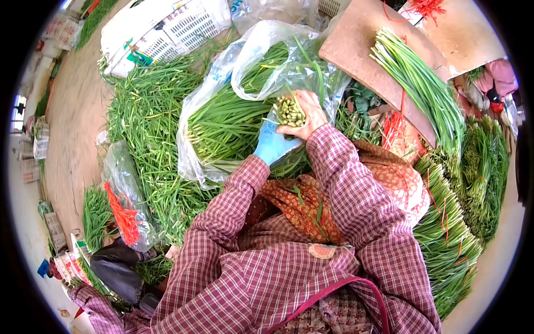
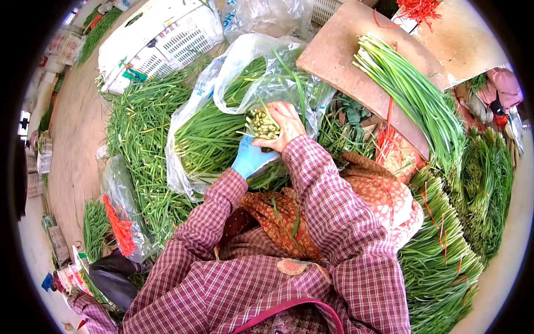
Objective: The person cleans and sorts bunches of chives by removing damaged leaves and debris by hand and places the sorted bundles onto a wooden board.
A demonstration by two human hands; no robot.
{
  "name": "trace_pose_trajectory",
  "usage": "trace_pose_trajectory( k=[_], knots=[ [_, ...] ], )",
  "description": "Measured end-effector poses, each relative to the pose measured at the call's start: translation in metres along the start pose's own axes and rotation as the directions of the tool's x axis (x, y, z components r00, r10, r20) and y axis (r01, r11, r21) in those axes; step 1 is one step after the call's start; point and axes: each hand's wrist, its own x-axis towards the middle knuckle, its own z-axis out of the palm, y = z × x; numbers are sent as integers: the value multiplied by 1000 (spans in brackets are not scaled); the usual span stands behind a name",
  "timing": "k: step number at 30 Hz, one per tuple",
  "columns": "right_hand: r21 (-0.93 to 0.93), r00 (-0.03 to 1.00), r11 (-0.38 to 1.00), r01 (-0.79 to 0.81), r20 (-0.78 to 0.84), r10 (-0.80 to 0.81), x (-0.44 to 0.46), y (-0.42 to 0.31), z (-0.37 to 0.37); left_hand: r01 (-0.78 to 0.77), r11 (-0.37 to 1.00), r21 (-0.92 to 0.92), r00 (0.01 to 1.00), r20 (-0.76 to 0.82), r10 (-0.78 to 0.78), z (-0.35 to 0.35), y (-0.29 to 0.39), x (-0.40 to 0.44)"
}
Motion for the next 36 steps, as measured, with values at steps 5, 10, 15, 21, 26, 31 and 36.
trace_pose_trajectory(
  k=[5,10,15,21,26,31,36],
  knots=[
    [251,989,960,-125,-43,141,0,2,14,-116,967,226,993,33,111,-14,14,0],
    [336,994,941,-32,-85,64,7,-26,-4,-103,994,43,980,173,95,6,-96,47],
    [859,968,498,119,-212,135,18,-98,-110,-94,923,-374,992,44,119,29,-129,67],
    [878,881,209,431,-459,115,1,-99,-275,-216,552,806,939,326,-109,-22,-31,38],
    [732,602,679,43,-562,567,-22,-39,-268,-174,921,348,788,610,-81,-134,29,31],
    [954,807,270,129,-259,530,-31,-33,-228,-82,981,-174,915,377,144,-222,120,40],
    [992,945,25,126,-128,300,-15,-43,-191,-107,854,-509,822,438,364,-130,224,51]
  ],
)
